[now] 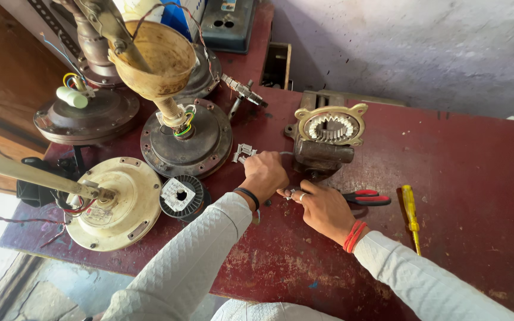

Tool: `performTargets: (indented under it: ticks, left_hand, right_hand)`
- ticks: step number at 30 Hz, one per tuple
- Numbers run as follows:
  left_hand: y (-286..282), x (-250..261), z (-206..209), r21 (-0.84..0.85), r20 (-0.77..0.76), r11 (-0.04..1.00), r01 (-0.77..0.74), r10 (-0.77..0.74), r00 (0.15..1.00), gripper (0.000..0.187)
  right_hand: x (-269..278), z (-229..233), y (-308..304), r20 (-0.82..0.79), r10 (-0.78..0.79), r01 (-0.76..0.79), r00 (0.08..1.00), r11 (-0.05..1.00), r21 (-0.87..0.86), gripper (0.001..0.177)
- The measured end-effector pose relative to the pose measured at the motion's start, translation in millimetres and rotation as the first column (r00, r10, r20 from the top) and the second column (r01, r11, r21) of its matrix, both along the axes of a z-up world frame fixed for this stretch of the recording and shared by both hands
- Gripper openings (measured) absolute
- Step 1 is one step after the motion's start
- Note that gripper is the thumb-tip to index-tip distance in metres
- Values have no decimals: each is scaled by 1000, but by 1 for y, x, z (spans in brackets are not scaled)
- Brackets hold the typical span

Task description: The person uses a screwdriver to adjust a metal component clamped in a vise, then repeatedly picks up small white plastic pieces and inserts them into slots on the component. The person also uses scissors to trim a piece of material.

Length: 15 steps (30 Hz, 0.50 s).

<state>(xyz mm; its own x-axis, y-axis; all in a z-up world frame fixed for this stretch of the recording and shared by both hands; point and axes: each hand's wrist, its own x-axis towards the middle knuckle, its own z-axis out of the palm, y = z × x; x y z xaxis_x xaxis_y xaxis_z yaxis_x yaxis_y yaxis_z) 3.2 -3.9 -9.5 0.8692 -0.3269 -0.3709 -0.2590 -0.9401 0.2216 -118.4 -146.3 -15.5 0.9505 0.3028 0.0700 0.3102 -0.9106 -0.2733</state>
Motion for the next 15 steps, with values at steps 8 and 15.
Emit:
performTargets:
  ticks: [8, 15]
  left_hand:
    - [1, -10, -2, -46, 153, 994, 99, -90, 984, 65]
    - [1, -13, 9, -58, 9, 997, 49, -48, 999, 56]
  right_hand:
    - [5, 4, 3, 57, 73, -74, 996, 997, 19, 31]
    - [-6, 0, 3, -5, 4, -4, 1000, 999, 39, 19]
